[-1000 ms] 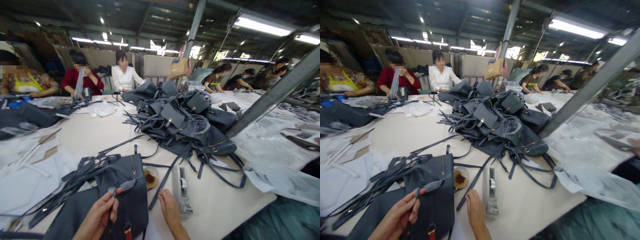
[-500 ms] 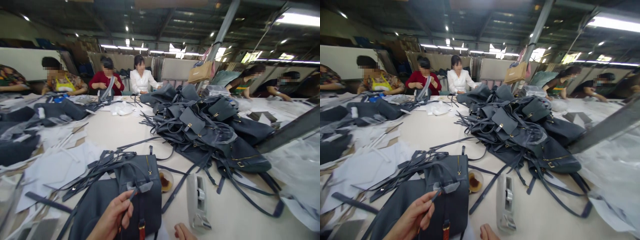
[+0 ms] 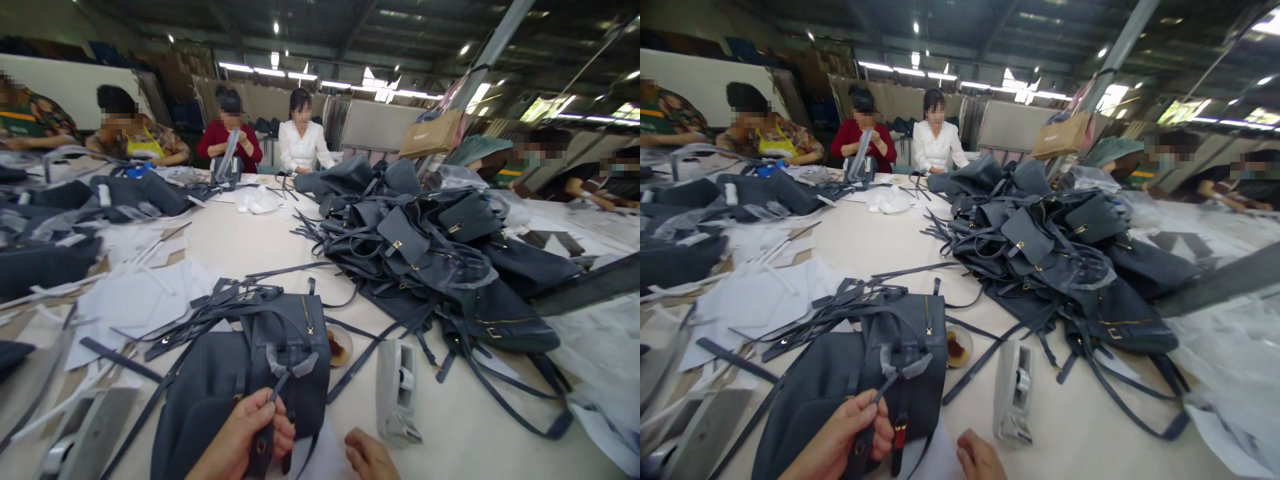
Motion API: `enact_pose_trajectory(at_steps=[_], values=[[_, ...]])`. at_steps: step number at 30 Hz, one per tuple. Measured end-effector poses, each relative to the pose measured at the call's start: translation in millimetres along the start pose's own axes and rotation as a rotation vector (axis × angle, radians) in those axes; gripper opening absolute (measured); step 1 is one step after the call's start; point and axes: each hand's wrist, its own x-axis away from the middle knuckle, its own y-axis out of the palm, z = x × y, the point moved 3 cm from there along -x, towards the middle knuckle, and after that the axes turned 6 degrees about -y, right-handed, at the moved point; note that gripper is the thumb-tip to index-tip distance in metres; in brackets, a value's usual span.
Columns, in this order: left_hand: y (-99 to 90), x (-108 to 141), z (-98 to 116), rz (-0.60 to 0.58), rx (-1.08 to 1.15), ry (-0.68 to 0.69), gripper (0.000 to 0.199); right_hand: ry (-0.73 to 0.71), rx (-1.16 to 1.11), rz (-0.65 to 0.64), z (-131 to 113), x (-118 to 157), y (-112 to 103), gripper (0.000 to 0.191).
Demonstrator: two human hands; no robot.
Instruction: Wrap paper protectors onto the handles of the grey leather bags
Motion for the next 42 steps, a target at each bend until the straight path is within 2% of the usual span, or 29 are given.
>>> enact_pose_trajectory(at_steps=[3, 5, 7, 10, 13, 15, 17, 20, 24, 29, 36, 42], values=[[2.6, 4.9, 33.1, 0.025, 0.03, 0.113, 0.034, -0.054, 0.143, 0.029, -11.4, -2.6, 5.1, 0.015], [2.1, 4.6, 50.6, 0.046, 0.055, 0.169, 0.033, -0.136, 0.271, 0.031, -22.8, -5.5, 15.8, 0.028], [-0.6, 3.2, 64.2, 0.065, 0.072, 0.211, 0.034, -0.22, 0.409, -0.02, -27.4, -7.1, 30.0, 0.048], [-8.0, 2.2, 79.4, 0.108, 0.08, 0.24, 0.035, -0.286, 0.573, -0.072, -10.7, -5.5, 43.6, 0.067], [-13.6, 2.0, 88.4, 0.13, 0.069, 0.237, 0.037, -0.231, 0.693, 0.09, 22.7, -1.6, 34.8, 0.058], [-13.8, 0.4, 89.9, 0.122, 0.06, 0.228, 0.036, -0.174, 0.745, 0.2, 40.7, 1.3, 23.7, 0.049], [-11.6, -2.7, 87.3, 0.113, 0.048, 0.213, 0.036, -0.168, 0.756, 0.233, 48.8, 2.8, 16.6, 0.048], [-6.0, -8.5, 79.0, 0.094, 0.033, 0.178, 0.035, -0.186, 0.73, 0.282, 46.4, 1.8, 15.0, 0.049], [-0.4, -11.1, 70.2, 0.08, 0.033, 0.146, 0.038, -0.141, 0.713, 0.42, 38.6, -6.3, 20.6, 0.038], [-0.6, -6.2, 66.0, 0.118, 0.015, 0.144, 0.038, -0.151, 0.748, 0.417, 37.4, -18.0, 25.1, 0.037], [-0.6, -3.6, 56.4, 0.091, 0.048, 0.137, 0.035, -0.165, 0.567, 0.45, 44.3, -18.7, 23.2, 0.024], [-2.7, -4.5, 52.7, 0.1, 0.068, 0.122, 0.038, -0.054, 0.558, 0.539, 36.6, -30.3, 19.9, 0.038]])
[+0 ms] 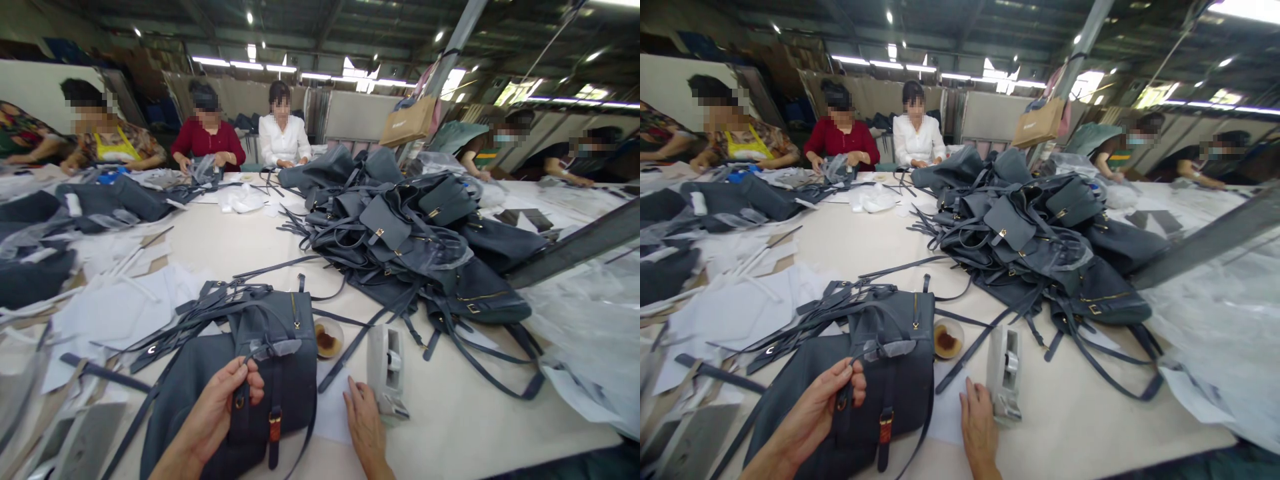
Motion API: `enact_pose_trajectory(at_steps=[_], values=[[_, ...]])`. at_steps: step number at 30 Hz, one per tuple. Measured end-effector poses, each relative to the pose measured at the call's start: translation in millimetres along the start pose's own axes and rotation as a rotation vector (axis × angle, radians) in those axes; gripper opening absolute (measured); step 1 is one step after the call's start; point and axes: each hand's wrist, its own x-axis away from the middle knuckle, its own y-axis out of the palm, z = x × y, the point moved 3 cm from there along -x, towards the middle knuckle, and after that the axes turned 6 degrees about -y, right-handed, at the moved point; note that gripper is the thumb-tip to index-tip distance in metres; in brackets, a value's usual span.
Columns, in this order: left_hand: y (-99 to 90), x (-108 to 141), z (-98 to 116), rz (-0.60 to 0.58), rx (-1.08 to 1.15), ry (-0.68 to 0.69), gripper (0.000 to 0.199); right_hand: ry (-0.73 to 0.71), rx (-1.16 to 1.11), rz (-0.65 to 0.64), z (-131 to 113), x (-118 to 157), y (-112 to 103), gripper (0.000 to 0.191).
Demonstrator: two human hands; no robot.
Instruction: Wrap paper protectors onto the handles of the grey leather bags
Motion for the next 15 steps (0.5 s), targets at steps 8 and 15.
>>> enact_pose_trajectory(at_steps=[8, 15], values=[[1.0, 0.1, -1.3, -0.006, -0.005, -0.003, 0.031, 0.045, -0.023, -0.025, -4.6, -2.2, -4.1, 0.022], [2.8, -1.9, -3.8, 0.007, -0.028, -0.027, 0.038, 0.106, -0.056, -0.003, -7.4, -13.8, -3.8, 0.03]])
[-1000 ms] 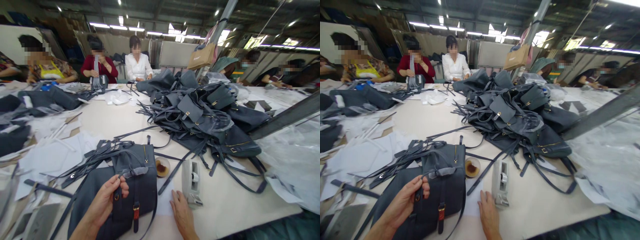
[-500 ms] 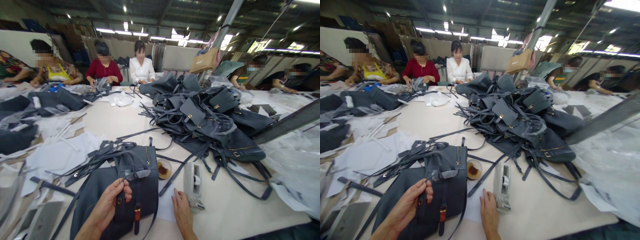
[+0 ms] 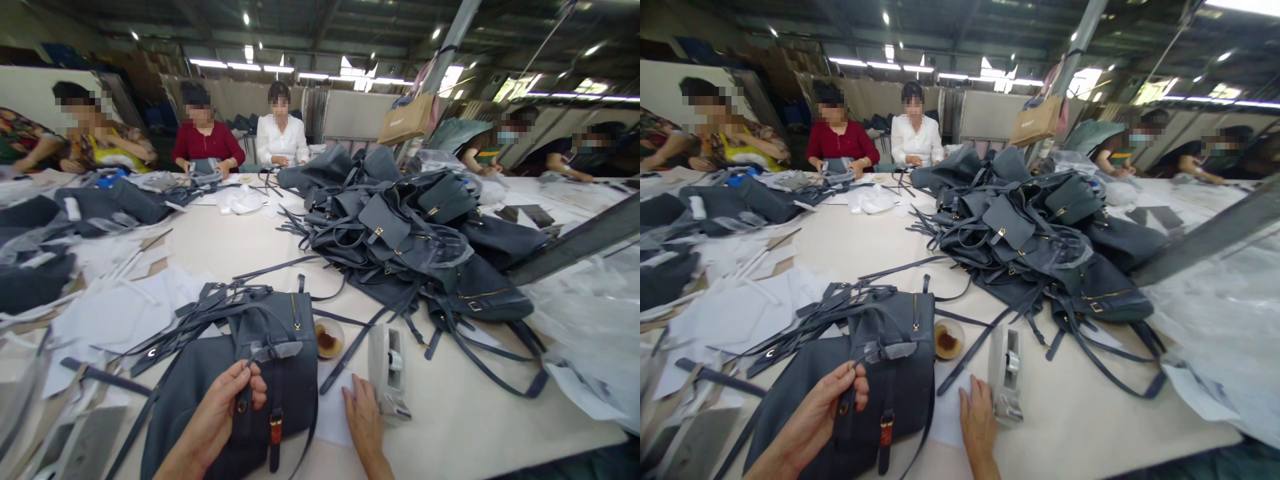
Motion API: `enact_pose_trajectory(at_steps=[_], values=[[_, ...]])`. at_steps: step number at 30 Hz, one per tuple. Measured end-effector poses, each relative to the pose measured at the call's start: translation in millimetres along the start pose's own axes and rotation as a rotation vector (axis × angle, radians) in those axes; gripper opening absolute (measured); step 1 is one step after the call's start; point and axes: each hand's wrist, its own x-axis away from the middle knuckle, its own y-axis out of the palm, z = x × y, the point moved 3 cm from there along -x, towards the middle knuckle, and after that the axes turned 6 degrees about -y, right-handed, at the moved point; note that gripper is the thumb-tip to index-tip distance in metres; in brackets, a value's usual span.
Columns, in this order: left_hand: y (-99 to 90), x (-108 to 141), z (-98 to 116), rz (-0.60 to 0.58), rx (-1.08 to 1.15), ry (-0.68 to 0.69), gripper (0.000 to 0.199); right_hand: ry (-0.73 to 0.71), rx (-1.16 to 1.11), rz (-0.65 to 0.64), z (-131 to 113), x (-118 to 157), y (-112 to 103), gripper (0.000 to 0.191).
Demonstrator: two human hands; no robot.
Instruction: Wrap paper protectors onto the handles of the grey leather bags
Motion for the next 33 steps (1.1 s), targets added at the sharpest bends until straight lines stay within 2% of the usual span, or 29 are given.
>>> enact_pose_trajectory(at_steps=[10, 15, 19, 25, 33], values=[[-3.4, -2.4, -6.4, 0.028, -0.019, -0.027, 0.041, 0.086, -0.08, 0.002, -0.8, -0.5, 2.0, 0.02], [0.7, -5.9, -8.4, -0.003, -0.038, -0.04, 0.038, 0.066, -0.174, 0.01, -3.4, -2.4, -8.2, 0.016], [3.4, -9.1, -17.8, -0.053, -0.032, -0.072, 0.035, 0.055, -0.25, 0.011, -3.5, 3.9, -20.4, 0.013], [8.8, -11.4, -31.7, -0.051, 0.0, -0.134, 0.037, 0.096, -0.36, 0.017, -0.4, 21.6, -39.3, 0.019], [9.9, -14.6, -32.7, -0.075, -0.024, -0.141, 0.038, 0.202, -0.512, 0.02, 3.8, 28.1, -51.8, 0.029]])
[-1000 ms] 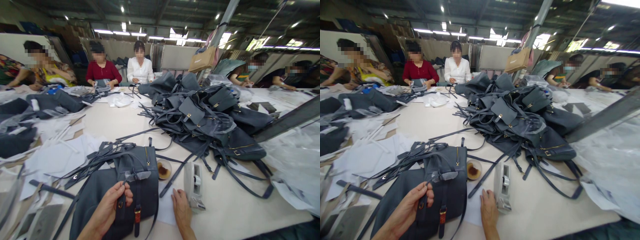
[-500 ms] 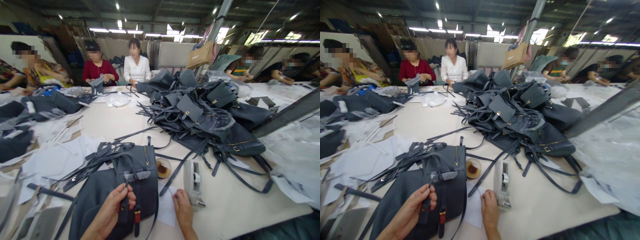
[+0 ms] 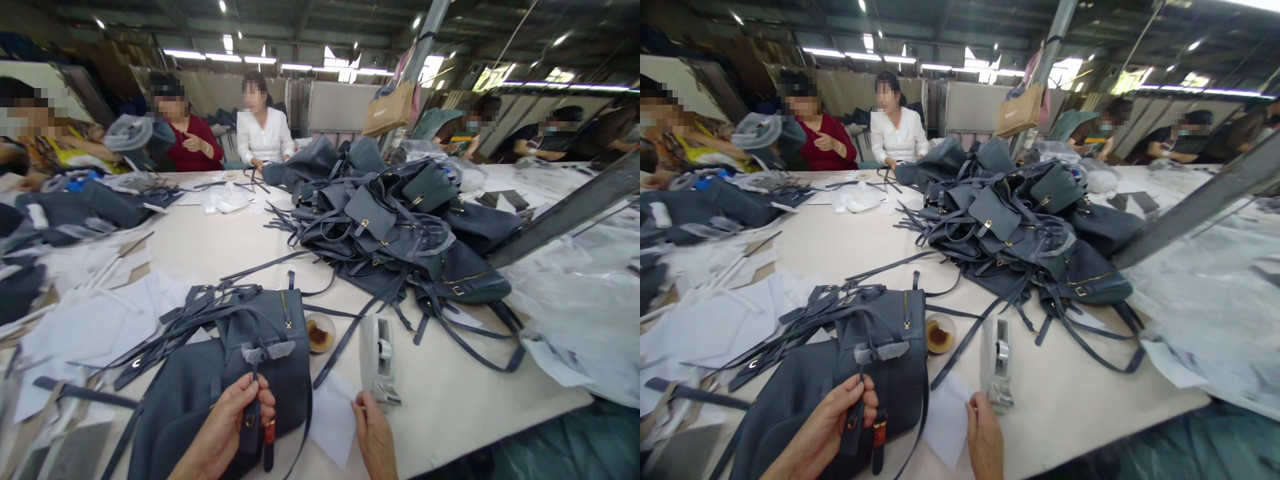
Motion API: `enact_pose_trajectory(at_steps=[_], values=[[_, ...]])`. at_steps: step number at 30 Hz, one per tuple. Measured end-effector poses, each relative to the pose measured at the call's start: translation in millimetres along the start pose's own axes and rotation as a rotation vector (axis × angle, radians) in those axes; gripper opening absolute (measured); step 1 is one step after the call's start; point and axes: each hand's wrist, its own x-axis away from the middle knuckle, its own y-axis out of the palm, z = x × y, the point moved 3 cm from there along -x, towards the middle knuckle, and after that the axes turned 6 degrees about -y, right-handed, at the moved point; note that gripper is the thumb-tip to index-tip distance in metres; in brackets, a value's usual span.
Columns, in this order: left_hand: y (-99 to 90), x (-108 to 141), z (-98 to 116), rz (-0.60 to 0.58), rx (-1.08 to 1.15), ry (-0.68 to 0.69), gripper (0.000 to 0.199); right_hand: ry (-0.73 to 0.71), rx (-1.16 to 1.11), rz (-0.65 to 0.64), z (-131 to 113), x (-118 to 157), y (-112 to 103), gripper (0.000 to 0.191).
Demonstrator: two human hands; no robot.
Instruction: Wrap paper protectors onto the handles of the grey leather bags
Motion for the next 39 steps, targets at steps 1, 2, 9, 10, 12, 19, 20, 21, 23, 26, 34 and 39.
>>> enact_pose_trajectory(at_steps=[1, 2, 9, 10, 12, 19, 20, 21, 23, 26, 34, 39], values=[[-0.2, 0.6, -0.3, 0.004, -0.004, 0.001, 0.038, 0.02, -0.02, 0.001, 1.5, -0.7, -0.6, 0.03], [-0.4, 1.6, -0.7, 0.007, -0.005, 0.001, 0.039, 0.038, -0.03, 0.004, 2.9, -1.3, -1.3, 0.03], [0.8, 14.2, -6.2, 0.015, 0.009, 0.007, 0.037, 0.314, -0.617, 0.147, -6.5, -4.8, -19.5, 0.059], [0.9, 16.2, -6.9, 0.034, 0.001, 0.011, 0.036, 0.323, -0.69, 0.133, -12.8, -6.2, -24.5, 0.062], [1.8, 20.1, -7.7, 0.054, -0.022, 0.024, 0.035, 0.332, -0.799, 0.073, -26.7, -9.6, -35.3, 0.065], [4.4, 30.3, -2.6, 0.105, -0.148, 0.106, 0.038, 0.306, -0.928, -0.417, -86.0, -13.4, -25.8, 0.067], [4.7, 31.3, -2.3, 0.103, -0.132, 0.101, 0.039, 0.293, -0.932, -0.449, -95.9, -12.4, -17.2, 0.063], [5.1, 31.9, -2.0, 0.098, -0.116, 0.101, 0.039, 0.29, -0.932, -0.479, -105.3, -11.1, -7.7, 0.06], [5.0, 32.3, -1.9, 0.098, -0.104, 0.117, 0.038, 0.302, -0.924, -0.557, -122.1, -8.6, 11.6, 0.054], [3.4, 30.5, -3.0, 0.129, -0.117, 0.152, 0.038, 0.316, -0.921, -0.686, -140.3, -6.5, 31.7, 0.047], [5.5, 26.3, -10.4, 0.134, -0.147, 0.133, 0.035, 0.521, -1.087, -0.699, -150.8, -0.9, 43.7, 0.045], [0.0, 16.9, -21.3, 0.19, -0.193, 0.123, 0.034, 0.636, -1.225, -0.708, -142.8, 13.1, 61.9, 0.082]])
